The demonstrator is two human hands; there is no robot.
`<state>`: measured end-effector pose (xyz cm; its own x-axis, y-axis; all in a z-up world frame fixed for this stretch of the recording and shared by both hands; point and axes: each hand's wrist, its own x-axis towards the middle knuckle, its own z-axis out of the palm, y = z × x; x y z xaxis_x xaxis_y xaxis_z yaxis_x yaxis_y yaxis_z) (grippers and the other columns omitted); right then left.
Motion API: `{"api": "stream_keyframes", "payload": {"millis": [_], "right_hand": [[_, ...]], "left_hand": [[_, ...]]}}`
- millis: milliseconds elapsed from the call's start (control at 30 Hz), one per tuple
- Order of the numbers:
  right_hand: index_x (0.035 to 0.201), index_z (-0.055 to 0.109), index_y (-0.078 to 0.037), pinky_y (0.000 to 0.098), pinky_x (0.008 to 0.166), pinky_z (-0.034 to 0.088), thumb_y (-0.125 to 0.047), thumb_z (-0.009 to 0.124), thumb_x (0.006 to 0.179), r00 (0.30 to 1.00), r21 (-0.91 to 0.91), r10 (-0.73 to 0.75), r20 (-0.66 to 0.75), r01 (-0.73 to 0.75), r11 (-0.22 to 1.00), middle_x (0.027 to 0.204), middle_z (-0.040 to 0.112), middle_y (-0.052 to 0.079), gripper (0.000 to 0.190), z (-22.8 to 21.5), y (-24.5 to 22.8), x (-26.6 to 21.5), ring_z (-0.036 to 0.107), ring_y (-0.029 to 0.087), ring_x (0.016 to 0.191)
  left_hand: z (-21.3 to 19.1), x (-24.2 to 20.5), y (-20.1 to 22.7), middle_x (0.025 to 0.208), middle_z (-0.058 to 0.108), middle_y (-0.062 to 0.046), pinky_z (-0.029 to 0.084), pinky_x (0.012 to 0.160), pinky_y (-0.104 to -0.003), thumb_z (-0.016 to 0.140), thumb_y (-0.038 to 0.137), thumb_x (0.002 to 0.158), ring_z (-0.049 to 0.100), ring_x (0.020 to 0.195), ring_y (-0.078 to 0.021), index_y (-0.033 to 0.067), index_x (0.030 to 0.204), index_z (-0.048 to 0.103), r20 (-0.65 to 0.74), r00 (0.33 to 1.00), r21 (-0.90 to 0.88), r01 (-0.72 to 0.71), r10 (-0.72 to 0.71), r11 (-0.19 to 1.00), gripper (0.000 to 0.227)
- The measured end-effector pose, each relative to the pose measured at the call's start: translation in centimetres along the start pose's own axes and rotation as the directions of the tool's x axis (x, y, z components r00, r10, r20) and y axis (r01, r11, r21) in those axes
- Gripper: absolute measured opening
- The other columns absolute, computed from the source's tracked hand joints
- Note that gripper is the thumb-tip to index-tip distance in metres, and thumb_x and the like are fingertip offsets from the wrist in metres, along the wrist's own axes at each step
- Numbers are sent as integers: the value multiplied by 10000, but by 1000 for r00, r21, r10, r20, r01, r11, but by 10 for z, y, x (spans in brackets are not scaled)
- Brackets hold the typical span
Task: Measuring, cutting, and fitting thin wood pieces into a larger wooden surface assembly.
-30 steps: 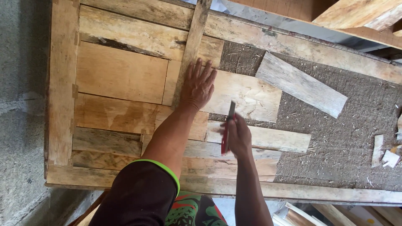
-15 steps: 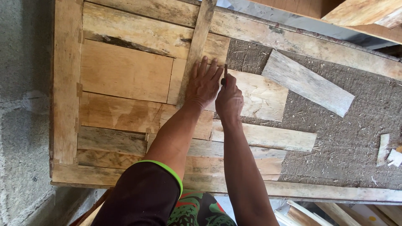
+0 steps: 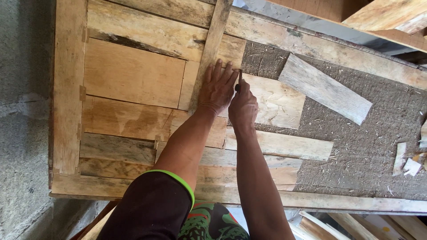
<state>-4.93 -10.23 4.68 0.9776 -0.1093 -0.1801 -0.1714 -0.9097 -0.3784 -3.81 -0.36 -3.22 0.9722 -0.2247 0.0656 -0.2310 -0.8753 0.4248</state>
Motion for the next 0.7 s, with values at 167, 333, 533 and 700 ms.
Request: {"api": "stream_keyframes", "payload": {"millis": [167,333,533,700], "right_hand": [[1227,610,-28,542,674,593,-63,521,1000,998,10,-62,24,62,998,965,750,252,246,-5,-1,6,749,420,802],[1181,644,-45,529,713,590,-21,539,976,991,-66,-99,90,105,992,888,752,274,231,-12,1,10,745,429,808],[1217,635,-48,456,590,623,21,544,974,966,-114,29,257,1,993,932,739,272,268,-28,-7,19,755,369,746],[1150,728,-87,427,679,623,-8,607,946,956,34,-56,289,48,998,977,760,223,250,-39,12,39,765,334,818]], "left_hand": [[0,1,0,1645,353,-130,136,1269,-552,558,283,1005,241,1537,-388,150,1541,479,-25,1000,-26,-5,5,1000,559],[-2,1,1,1636,381,-123,141,1263,-563,576,237,1001,256,1540,-403,148,1516,502,-26,1000,-51,1,-3,999,528],[-9,2,1,1639,388,-134,137,1276,-548,605,234,988,262,1543,-396,146,1532,487,-3,1000,-72,12,-12,997,563],[-4,4,0,1658,341,-141,118,1269,-531,593,257,996,241,1544,-387,176,1565,438,27,1000,-25,4,-3,1000,596]]}}
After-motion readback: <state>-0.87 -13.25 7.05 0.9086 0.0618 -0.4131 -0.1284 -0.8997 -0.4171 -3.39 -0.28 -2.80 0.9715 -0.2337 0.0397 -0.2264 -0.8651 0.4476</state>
